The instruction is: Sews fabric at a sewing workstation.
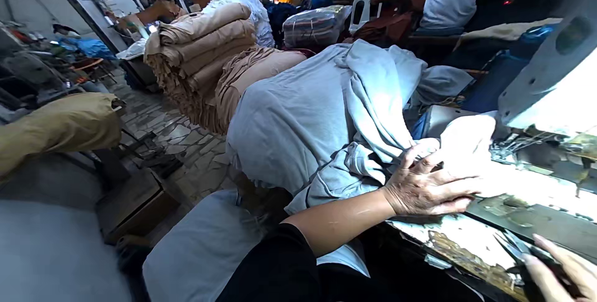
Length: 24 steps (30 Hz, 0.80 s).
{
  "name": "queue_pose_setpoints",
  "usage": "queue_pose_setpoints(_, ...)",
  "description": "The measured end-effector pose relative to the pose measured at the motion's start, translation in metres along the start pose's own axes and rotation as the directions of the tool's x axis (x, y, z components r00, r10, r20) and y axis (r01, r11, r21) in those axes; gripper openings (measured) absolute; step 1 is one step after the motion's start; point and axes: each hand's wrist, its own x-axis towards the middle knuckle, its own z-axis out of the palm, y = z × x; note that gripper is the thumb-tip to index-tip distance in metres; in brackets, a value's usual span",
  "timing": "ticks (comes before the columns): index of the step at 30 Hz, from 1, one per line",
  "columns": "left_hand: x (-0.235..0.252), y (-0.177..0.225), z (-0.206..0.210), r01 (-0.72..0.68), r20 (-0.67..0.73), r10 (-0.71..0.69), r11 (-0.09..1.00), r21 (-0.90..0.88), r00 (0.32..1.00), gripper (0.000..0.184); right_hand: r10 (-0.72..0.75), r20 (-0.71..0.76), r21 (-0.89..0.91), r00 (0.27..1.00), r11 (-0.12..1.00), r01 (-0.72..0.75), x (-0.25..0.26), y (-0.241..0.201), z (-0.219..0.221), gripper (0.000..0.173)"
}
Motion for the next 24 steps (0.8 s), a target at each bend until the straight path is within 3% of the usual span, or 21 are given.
queue_pose_setpoints(2,-0.001,0.000,0.000,-0.003,-0.008,0.003,1.000,0.009,1.000,0.023,0.070,0.215,-0.030,0.974,0.997,-0.066,0.003,0.003,0.004,0.047)
queue_pose_setpoints(4,-0.001,-0.001,0.002,-0.012,-0.012,0.013,1.000,0.025,1.000,0.022,0.069,0.229,-0.054,0.971,0.997,-0.058,0.005,0.002,0.008,0.046)
queue_pose_setpoints(6,-0.002,-0.002,0.004,-0.014,-0.007,0.014,1.000,0.028,1.000,0.022,0.019,0.180,-0.026,0.984,1.000,-0.015,0.004,0.000,0.014,0.044)
queue_pose_setpoints(10,-0.002,0.000,0.003,-0.001,-0.007,0.002,1.000,0.006,1.000,0.021,-0.113,-0.056,0.088,0.992,0.989,0.118,-0.007,0.001,0.034,0.035)
queue_pose_setpoints(12,-0.002,0.000,0.004,0.005,0.001,-0.005,1.000,0.007,1.000,0.021,-0.056,-0.185,0.232,0.981,0.968,0.099,-0.009,0.001,0.036,0.031)
queue_pose_setpoints(15,-0.004,-0.001,0.006,0.002,0.003,-0.002,1.000,0.005,1.000,0.022,0.123,-0.353,0.554,0.928,0.827,0.101,-0.012,0.009,0.040,0.033)
queue_pose_setpoints(18,-0.005,-0.002,0.008,-0.010,0.001,0.010,1.000,0.026,1.000,0.023,0.177,-0.355,0.721,0.918,0.677,0.148,-0.017,0.029,0.043,0.035)
queue_pose_setpoints(21,-0.004,-0.003,0.008,-0.015,0.003,0.015,0.999,0.033,1.000,0.022,0.212,-0.317,0.758,0.925,0.642,0.112,-0.016,0.022,0.033,0.037)
queue_pose_setpoints(24,-0.004,-0.003,0.009,-0.013,0.013,0.013,0.999,0.030,1.000,0.020,0.276,-0.299,0.839,0.914,0.532,0.114,-0.013,0.025,0.029,0.041)
